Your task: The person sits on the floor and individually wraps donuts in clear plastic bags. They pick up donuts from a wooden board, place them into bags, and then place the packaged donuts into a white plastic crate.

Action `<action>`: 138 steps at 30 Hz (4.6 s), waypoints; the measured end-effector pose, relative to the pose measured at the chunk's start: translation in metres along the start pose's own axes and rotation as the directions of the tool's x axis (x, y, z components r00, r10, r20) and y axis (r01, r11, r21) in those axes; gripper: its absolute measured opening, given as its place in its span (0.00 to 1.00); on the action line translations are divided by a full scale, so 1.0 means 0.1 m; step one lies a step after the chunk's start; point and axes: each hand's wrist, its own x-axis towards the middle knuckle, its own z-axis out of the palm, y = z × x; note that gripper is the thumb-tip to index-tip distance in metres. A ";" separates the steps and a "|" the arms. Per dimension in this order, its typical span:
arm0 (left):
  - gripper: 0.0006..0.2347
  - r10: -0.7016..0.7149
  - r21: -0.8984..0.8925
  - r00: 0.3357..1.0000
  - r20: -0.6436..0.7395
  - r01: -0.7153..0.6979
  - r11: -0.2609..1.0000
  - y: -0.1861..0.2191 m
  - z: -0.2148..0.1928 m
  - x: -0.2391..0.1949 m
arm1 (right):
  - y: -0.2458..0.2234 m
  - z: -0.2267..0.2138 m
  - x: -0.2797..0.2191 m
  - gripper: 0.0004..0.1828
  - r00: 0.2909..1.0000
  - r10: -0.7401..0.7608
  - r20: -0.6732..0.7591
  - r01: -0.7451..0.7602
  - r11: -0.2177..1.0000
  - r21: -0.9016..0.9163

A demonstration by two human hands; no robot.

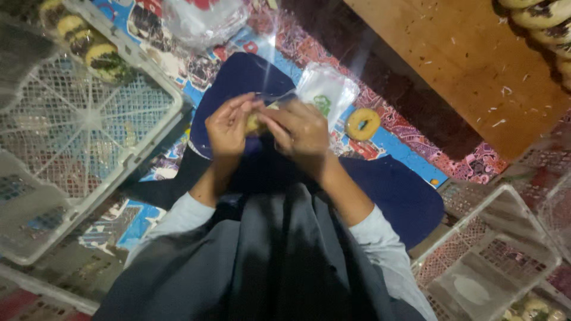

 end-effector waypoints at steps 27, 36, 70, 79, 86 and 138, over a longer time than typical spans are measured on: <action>0.08 0.107 0.345 0.988 0.116 -0.140 0.928 0.50 0.31 -0.10 | 0.65 -0.23 0.10 0.19 0.923 0.382 -0.052 -0.369 0.915 0.166; 0.11 0.257 0.520 0.941 0.219 -0.335 0.786 0.15 0.29 -0.27 | 0.91 0.56 -1.02 0.42 0.917 0.330 0.222 -0.388 0.614 0.687; 0.08 0.105 0.530 0.914 0.391 -0.317 0.787 -1.38 1.15 0.73 | 2.59 0.65 -1.81 0.23 0.547 0.766 -0.339 -0.611 0.642 0.464; 0.13 -0.140 0.807 0.806 0.575 -0.532 0.256 -2.41 1.25 1.35 | 2.77 0.07 -1.82 0.38 0.594 0.589 -0.547 -0.792 0.545 -0.274; 0.05 0.090 0.590 0.773 0.627 -0.548 0.592 -1.31 1.35 0.92 | 2.46 0.01 -0.79 0.25 0.637 0.767 -0.073 -0.727 0.631 0.271; 0.27 0.000 -0.928 0.991 0.131 0.123 0.353 -0.47 1.80 2.26 | 1.35 -0.59 0.73 0.44 0.866 0.264 -0.425 -0.276 0.960 0.034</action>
